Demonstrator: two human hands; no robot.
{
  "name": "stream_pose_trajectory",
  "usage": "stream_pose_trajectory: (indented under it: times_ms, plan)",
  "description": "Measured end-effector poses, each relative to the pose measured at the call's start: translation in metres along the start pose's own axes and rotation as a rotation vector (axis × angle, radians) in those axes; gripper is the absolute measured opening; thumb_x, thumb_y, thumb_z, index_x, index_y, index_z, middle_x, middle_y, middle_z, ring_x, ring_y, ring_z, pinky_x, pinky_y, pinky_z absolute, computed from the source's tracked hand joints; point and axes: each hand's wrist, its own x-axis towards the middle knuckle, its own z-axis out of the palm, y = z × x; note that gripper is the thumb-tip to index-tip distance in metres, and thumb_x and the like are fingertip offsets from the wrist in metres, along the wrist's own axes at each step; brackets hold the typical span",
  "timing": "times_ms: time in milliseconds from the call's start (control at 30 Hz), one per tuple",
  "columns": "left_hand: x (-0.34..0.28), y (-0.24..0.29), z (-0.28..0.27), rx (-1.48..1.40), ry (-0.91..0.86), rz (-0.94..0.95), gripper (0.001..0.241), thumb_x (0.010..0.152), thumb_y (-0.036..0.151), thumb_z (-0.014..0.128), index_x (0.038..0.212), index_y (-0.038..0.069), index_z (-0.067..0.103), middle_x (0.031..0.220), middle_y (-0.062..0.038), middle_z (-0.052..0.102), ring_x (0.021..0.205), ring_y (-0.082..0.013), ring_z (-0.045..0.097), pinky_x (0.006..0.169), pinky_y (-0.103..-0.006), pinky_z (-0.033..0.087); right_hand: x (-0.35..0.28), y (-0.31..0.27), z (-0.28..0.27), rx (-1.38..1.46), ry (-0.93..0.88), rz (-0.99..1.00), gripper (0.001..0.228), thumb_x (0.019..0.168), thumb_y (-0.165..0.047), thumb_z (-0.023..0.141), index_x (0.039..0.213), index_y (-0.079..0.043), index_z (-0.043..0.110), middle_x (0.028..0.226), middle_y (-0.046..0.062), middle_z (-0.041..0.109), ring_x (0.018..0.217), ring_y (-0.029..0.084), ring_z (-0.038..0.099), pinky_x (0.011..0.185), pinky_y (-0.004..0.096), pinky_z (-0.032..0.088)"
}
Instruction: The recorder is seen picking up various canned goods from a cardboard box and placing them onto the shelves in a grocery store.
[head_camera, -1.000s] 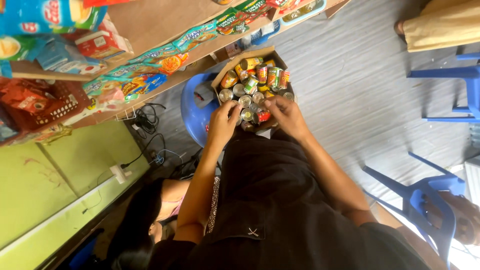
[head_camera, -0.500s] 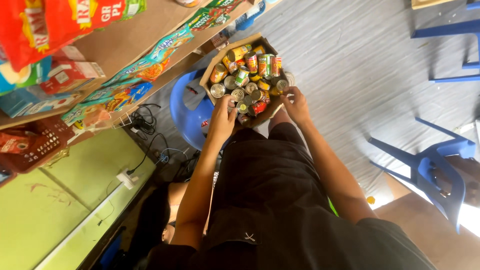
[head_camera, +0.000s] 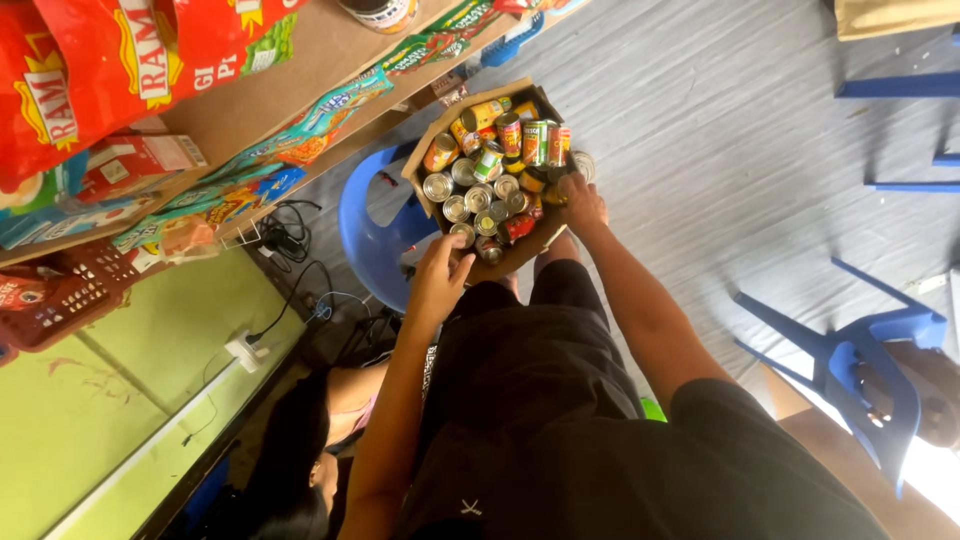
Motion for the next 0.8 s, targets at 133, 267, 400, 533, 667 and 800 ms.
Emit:
stream_pose_trajectory:
  times_ms: [133,267,400,533,667,800]
  plan:
    - [-0.008,-0.008,0.001,0.032,0.021,0.006,0.035,0.095,0.015,0.072,0.126,0.003,0.061,0.116,-0.012,0.070,0.076,-0.0186,0.067,0.070,-0.0330,0.055,0.020,0.005,0.009,-0.094,-0.082,0.040,0.071,0.083,-0.006,0.071,0.146,-0.026,0.044,0.156,0.001,0.035,0.112,0.036,0.062,0.091,0.050,0.055]
    - [-0.012,-0.006,0.001,0.043,0.045,0.028,0.036,0.095,0.015,0.071,0.128,0.003,0.060,0.115,-0.012,0.070,0.077,-0.0190,0.067,0.072,-0.0337,0.054,0.038,0.013,0.029,-0.200,-0.051,-0.004,0.062,0.093,-0.011,0.061,0.150,-0.024,0.040,0.147,0.009,0.041,0.104,0.039,0.067,0.082,0.051,0.058]
    - [-0.014,-0.006,0.002,0.057,0.044,0.019,0.035,0.096,0.016,0.071,0.127,0.004,0.060,0.115,-0.012,0.071,0.077,-0.0192,0.068,0.073,-0.0337,0.054,0.060,0.037,0.064,-0.312,-0.078,0.003,0.033,0.105,-0.020,0.055,0.137,-0.016,0.050,0.144,0.013,0.047,0.114,0.037,0.067,0.088,0.049,0.059]
    - [-0.010,-0.008,0.005,0.029,0.042,0.068,0.036,0.096,0.016,0.072,0.128,0.004,0.060,0.116,-0.012,0.071,0.079,-0.0201,0.068,0.074,-0.0336,0.054,0.040,0.016,0.020,-0.206,-0.049,-0.021,0.028,0.106,-0.024,0.056,0.132,-0.013,0.051,0.138,0.016,0.047,0.121,0.036,0.062,0.090,0.050,0.058]
    - [-0.004,0.014,0.000,-0.023,0.008,0.025,0.037,0.095,0.017,0.073,0.127,0.005,0.060,0.117,-0.012,0.071,0.080,-0.0216,0.068,0.073,-0.0350,0.056,0.011,0.001,-0.027,0.234,0.171,-0.200,0.059,0.084,-0.020,0.078,0.136,-0.009,0.051,0.133,0.020,0.054,0.120,0.039,0.058,0.095,0.049,0.053]
    - [0.007,0.035,-0.001,0.034,-0.026,0.094,0.052,0.086,0.022,0.082,0.130,0.007,0.059,0.124,-0.013,0.068,0.096,-0.0257,0.069,0.082,-0.0380,0.056,-0.036,-0.040,-0.092,1.080,-0.109,-0.199,0.056,0.090,-0.016,0.073,0.139,-0.005,0.051,0.124,0.015,0.067,0.116,0.029,0.068,0.096,0.041,0.059]
